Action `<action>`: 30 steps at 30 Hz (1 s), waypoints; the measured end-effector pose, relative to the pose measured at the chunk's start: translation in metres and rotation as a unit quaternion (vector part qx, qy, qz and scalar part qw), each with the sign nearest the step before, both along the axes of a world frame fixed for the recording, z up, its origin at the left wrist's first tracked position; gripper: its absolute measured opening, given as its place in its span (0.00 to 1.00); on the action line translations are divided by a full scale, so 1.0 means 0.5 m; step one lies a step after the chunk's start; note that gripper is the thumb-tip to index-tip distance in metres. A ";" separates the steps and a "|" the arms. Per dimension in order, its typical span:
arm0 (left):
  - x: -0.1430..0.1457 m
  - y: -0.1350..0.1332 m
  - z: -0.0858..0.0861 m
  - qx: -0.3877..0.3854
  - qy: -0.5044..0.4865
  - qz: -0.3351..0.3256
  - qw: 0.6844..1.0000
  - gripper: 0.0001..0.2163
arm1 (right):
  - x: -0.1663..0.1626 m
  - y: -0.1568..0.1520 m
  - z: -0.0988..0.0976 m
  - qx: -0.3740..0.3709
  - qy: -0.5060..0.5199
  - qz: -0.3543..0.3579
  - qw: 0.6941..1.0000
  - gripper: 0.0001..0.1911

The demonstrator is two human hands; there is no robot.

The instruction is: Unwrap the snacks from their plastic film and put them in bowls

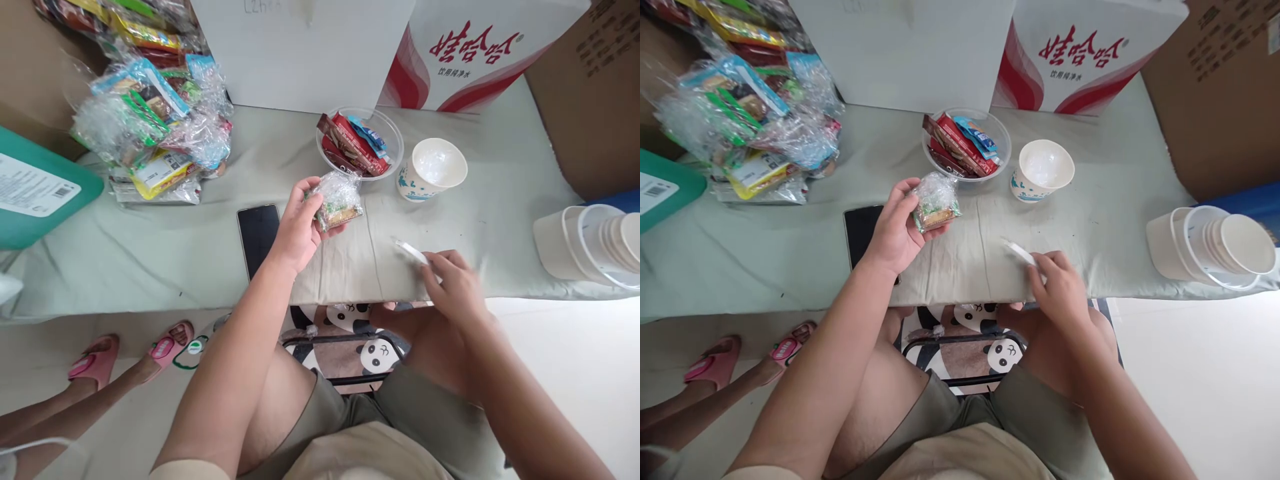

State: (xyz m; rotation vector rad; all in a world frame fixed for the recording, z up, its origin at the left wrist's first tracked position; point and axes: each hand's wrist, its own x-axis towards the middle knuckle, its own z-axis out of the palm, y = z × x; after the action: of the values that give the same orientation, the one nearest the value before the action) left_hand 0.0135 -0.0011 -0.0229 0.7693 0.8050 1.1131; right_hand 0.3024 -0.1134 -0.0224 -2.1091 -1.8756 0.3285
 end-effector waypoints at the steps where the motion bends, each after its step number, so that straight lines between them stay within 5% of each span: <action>1: 0.002 -0.001 0.001 -0.004 -0.002 -0.003 1.000 0.22 | 0.023 0.007 -0.007 -0.004 -0.030 -0.003 1.000 0.23; 8: 0.012 -0.003 -0.025 0.035 0.038 -0.030 0.998 0.35 | 0.074 0.043 -0.023 0.037 -0.098 -0.076 0.992 0.23; 12: 0.029 -0.009 -0.037 0.073 0.081 -0.051 0.993 0.41 | -0.009 0.074 -0.001 0.077 0.115 0.002 0.990 0.21; 16: 0.051 -0.025 -0.031 0.083 0.099 -0.099 0.987 0.35 | -0.098 0.121 0.000 0.052 0.342 0.112 0.932 0.32; 24: 0.068 -0.043 -0.031 0.039 0.094 -0.156 0.983 0.33 | -0.110 0.120 -0.030 0.064 0.478 0.101 0.870 0.10; 30: 0.090 -0.034 -0.028 0.019 0.058 -0.147 0.987 0.39 | -0.097 0.128 -0.021 0.022 0.530 0.073 0.844 0.11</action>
State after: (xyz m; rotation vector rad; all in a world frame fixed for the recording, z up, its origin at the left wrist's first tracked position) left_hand 0.0585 -0.0183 -0.0371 0.9588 0.7407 0.8277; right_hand 0.2541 -0.0495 -0.0327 -1.2392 -1.2885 1.1777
